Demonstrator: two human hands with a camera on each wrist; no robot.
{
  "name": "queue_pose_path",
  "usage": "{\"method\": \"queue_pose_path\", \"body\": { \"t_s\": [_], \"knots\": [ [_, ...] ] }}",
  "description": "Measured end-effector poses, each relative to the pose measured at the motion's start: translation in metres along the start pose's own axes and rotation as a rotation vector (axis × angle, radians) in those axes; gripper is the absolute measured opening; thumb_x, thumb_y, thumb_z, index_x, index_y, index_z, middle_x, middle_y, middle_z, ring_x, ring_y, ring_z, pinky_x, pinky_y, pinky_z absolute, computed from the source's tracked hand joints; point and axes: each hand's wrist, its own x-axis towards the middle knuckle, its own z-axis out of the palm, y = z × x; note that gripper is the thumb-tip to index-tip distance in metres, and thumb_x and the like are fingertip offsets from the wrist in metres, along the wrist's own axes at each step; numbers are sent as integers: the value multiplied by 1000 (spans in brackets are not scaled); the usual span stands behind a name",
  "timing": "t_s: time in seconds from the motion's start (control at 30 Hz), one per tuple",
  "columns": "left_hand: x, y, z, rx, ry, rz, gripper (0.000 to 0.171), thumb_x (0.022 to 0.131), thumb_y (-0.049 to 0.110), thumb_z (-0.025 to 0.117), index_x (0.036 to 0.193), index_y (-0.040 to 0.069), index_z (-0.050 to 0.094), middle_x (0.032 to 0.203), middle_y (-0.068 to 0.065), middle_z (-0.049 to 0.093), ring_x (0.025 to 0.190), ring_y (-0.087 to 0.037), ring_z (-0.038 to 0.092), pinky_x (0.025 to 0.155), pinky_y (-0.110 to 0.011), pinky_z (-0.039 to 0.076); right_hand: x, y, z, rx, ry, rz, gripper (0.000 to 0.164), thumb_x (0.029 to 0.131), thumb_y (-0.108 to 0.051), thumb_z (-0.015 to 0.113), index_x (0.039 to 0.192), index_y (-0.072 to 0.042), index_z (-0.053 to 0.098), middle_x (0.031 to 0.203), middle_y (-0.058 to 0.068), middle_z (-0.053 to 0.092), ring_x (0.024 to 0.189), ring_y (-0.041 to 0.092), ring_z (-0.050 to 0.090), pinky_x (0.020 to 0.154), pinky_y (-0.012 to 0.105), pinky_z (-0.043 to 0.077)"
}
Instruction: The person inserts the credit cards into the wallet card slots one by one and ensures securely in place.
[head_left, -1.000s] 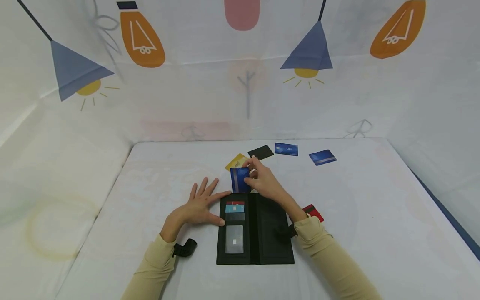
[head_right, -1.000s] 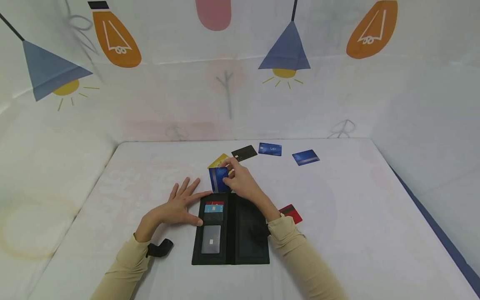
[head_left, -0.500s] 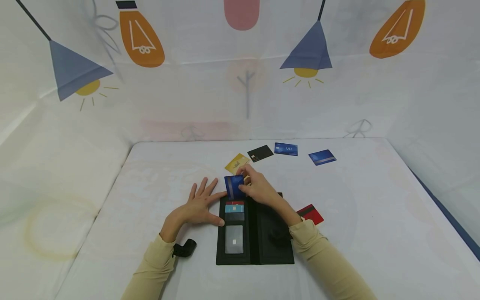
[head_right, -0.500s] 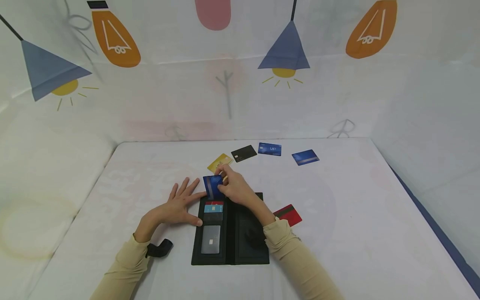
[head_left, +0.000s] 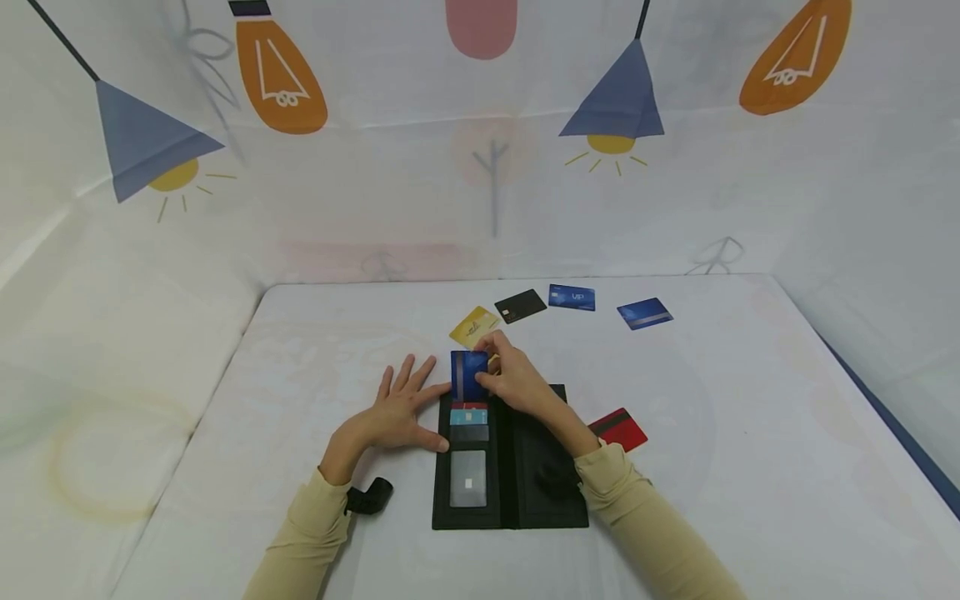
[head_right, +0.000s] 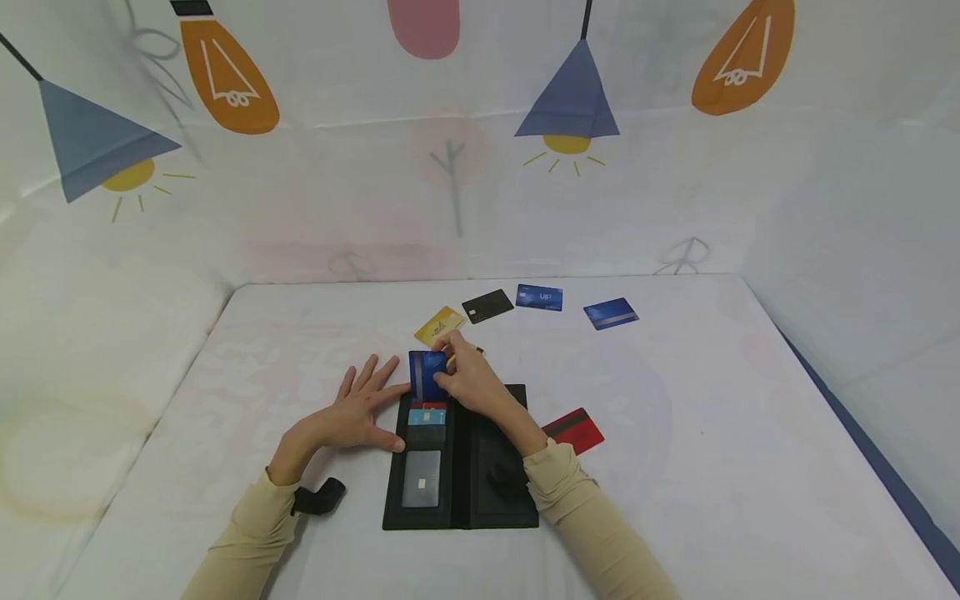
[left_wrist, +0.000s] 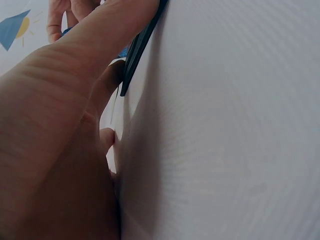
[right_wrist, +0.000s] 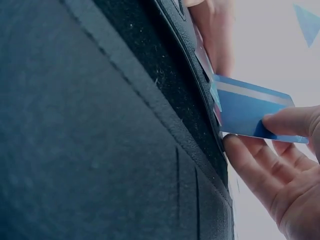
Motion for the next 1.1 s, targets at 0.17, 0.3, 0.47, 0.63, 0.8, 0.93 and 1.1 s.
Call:
{"method": "queue_pose_path", "body": {
  "t_s": [0.17,0.3,0.47,0.63,0.8,0.93,1.1],
  "knots": [
    [0,0,0,4,1,3,96,74,61,78,153,20,40,167,-8,-3,150,-35,-20,116,-60,-15,4,0,-1,-84,7,-12,39,93,-4,65,124,-8,42,107,17,61,89,26,64,79,42,58],
    [-1,-1,0,1,8,17,98,73,62,77,152,19,40,167,-10,-2,150,-36,-19,116,-60,-15,7,0,-2,-128,2,9,38,93,-6,66,124,-7,44,104,15,63,88,25,63,81,42,58],
    [-1,-2,0,-7,20,29,98,73,62,78,152,16,41,167,-12,-1,150,-38,-18,116,-60,-15,9,0,-2,-154,-4,44,37,93,-8,66,125,-6,48,121,18,62,99,28,63,89,45,56],
    [-1,0,0,9,13,15,96,74,59,79,152,17,41,167,-11,-1,150,-38,-17,116,-61,-14,10,0,-2,-246,-1,51,39,93,-13,69,126,-6,50,134,16,55,116,30,55,101,49,48],
    [-1,1,-1,16,6,4,96,74,58,79,153,18,40,167,-11,-1,150,-37,-18,116,-61,-14,13,0,-4,-307,-27,47,39,91,-13,71,124,-6,50,136,17,51,119,31,52,103,49,47],
    [-1,2,-1,10,5,4,98,74,59,79,153,18,38,167,-10,-1,150,-37,-18,116,-61,-14,14,-1,-5,-321,-47,45,38,91,-13,70,123,-7,50,136,18,52,120,33,49,107,51,41],
    [-2,2,-2,10,6,4,98,74,59,79,154,19,38,167,-10,-1,150,-36,-18,116,-61,-13,12,0,-5,-331,-78,15,38,90,-12,71,121,-6,50,129,18,54,119,33,48,114,54,29]
  ]
}}
